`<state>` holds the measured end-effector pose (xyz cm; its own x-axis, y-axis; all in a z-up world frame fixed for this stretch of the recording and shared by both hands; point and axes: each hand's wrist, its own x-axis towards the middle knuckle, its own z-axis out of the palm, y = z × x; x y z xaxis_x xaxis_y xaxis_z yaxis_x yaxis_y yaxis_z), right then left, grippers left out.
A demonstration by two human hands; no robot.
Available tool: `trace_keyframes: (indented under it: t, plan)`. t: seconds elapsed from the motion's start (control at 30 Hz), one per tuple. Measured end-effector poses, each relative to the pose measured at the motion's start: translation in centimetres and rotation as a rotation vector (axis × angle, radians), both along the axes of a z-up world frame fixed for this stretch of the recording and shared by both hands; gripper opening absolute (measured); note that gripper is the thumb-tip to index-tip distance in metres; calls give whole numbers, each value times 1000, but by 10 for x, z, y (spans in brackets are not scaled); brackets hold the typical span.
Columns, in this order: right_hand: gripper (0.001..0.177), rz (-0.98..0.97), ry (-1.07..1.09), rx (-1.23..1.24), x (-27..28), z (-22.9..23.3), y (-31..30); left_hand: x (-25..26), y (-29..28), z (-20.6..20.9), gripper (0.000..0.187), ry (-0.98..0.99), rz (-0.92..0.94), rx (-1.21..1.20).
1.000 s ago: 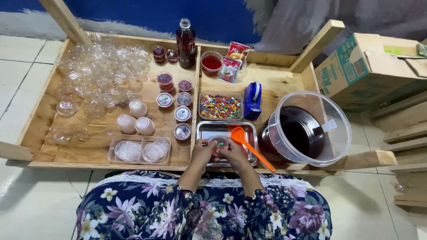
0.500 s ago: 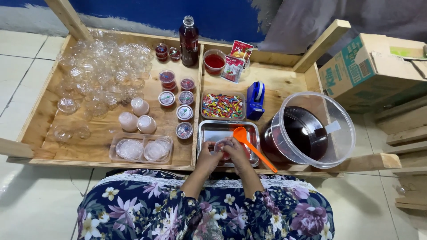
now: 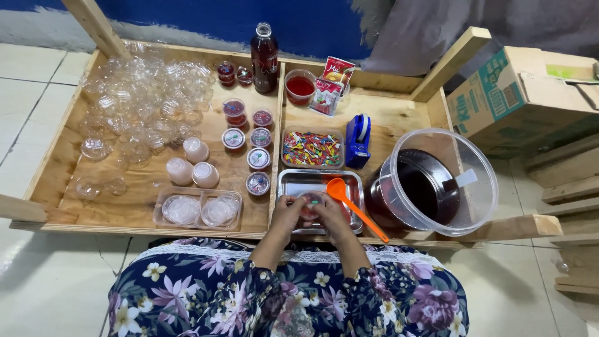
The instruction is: The person prepares small plastic cups by placing a clear liner inside, then uses an orange ladle to fill the cups with a dark red liquid from a large white bucket. The cups are handled individually and placed on a metal tray.
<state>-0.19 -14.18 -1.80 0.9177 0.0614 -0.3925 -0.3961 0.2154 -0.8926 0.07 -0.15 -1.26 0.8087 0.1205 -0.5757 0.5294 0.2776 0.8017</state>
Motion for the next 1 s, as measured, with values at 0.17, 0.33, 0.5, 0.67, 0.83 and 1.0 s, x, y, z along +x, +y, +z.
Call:
trace_keyframes:
  t: [0.17, 0.33, 0.5, 0.67, 0.83, 1.0]
  plan:
    - [60, 29, -34, 28, -5, 4, 0, 1, 4, -4, 45, -11, -1, 24]
    - [69, 64, -45, 30, -5, 19, 3, 0, 5, 0, 46, -12, 9, 16]
    - [49, 7, 64, 48, -2, 24, 4, -12, -2, 29, 50, -12, -27, -43]
    - [37, -9, 55, -55, 10, -23, -10, -11, -7, -5, 52, -54, -68, 27]
    - [27, -42, 77, -94, 12, -31, -11, -3, -6, -45, 53, -72, -102, 63]
    - [26, -99, 95, -21, 17, -36, -11, -11, -10, 5, 48, -24, -69, -22]
